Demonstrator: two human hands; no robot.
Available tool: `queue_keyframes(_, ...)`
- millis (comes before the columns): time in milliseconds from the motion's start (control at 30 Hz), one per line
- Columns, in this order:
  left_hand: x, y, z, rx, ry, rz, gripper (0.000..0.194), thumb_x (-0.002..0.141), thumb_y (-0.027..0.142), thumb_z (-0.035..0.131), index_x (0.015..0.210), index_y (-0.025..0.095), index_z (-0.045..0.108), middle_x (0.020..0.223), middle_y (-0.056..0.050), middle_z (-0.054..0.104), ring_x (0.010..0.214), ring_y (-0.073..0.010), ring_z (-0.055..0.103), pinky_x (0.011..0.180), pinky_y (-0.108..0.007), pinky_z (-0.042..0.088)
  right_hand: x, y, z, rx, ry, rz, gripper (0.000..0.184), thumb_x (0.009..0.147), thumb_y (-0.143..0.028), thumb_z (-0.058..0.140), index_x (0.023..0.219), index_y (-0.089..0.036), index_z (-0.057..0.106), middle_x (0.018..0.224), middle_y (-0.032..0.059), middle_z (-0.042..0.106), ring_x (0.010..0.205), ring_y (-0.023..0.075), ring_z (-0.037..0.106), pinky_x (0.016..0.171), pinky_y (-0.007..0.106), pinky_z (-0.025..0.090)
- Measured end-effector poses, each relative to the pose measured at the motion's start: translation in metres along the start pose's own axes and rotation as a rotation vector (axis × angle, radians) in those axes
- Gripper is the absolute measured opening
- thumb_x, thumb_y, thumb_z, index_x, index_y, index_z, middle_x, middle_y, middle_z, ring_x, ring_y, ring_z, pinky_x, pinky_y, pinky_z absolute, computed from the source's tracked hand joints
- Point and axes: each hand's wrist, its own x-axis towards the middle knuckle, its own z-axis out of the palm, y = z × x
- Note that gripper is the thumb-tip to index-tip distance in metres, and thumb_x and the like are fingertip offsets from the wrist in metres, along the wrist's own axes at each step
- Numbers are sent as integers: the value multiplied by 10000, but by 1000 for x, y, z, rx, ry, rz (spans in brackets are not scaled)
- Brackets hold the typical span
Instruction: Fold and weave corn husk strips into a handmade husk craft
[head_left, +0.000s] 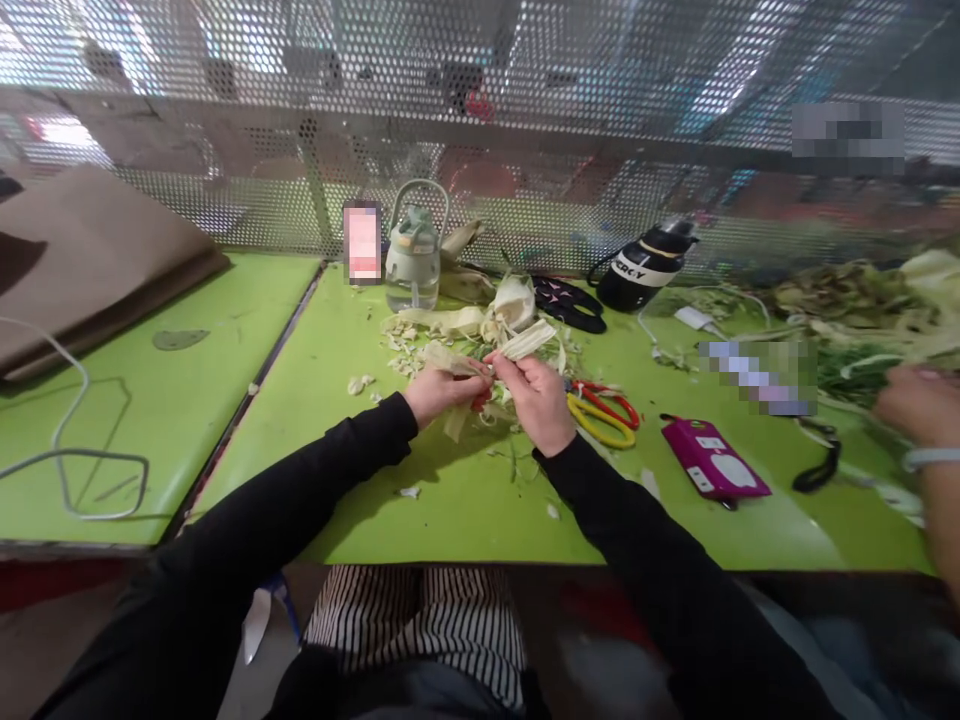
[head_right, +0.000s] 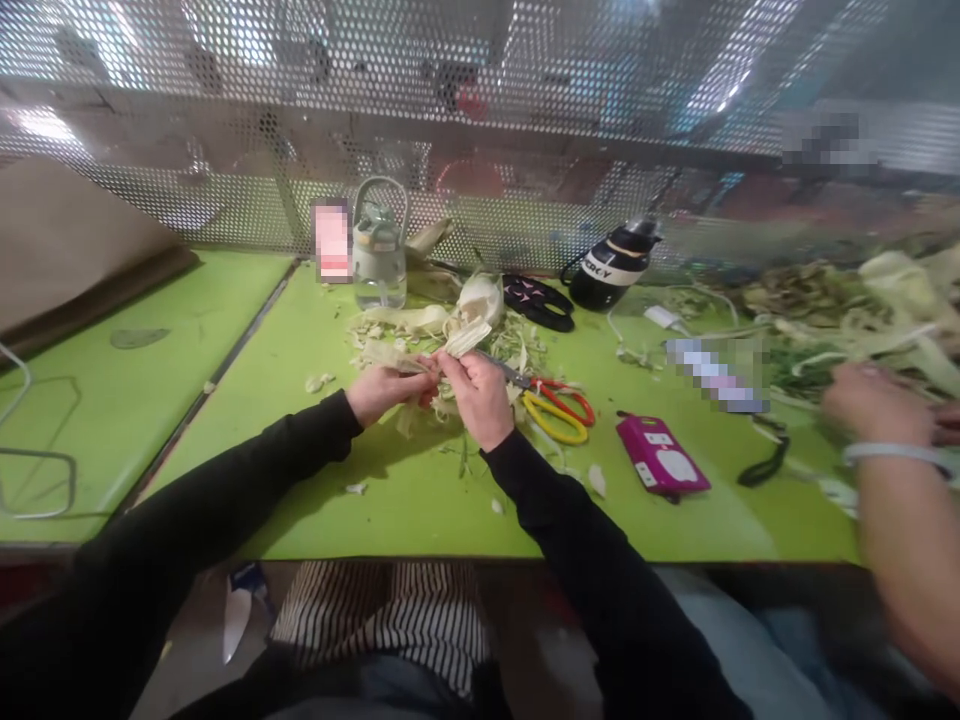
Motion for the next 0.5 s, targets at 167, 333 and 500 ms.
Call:
queue_keyframes(167, -3, -3, -1, -99, 35, -91, 104, 856, 56, 626, 775, 120, 619, 597, 27, 627, 507, -64, 551, 605, -215, 486, 2, 6, 2, 79, -28, 93, 401, 874, -564, 628, 908, -186, 759, 896, 40, 753, 902, 225, 681, 885, 352, 516)
queue_keyframes(333, -2, 1, -7, -252, 57, -285, 156, 926, 124, 511, 895, 104, 662, 693, -60, 721, 634, -118, 677, 732, -257, 580, 8, 10, -1, 161, -142, 204, 562, 891, -706, 533, 1016, -201, 747, 657, -10, 596, 609, 150, 535, 606, 292, 459)
queue_keyframes(500, -1, 2, -11, -278, 112, -306, 178, 862, 56, 520, 967, 99, 657, 759, -78, 753, 657, -124, 699, 831, -294, 601, 16, 17, -19, 114, -125, 225, 616, 902, -751, 466, 1010, -204, 729, 554, -35, 493, 504, 135, 435, 528, 290, 386)
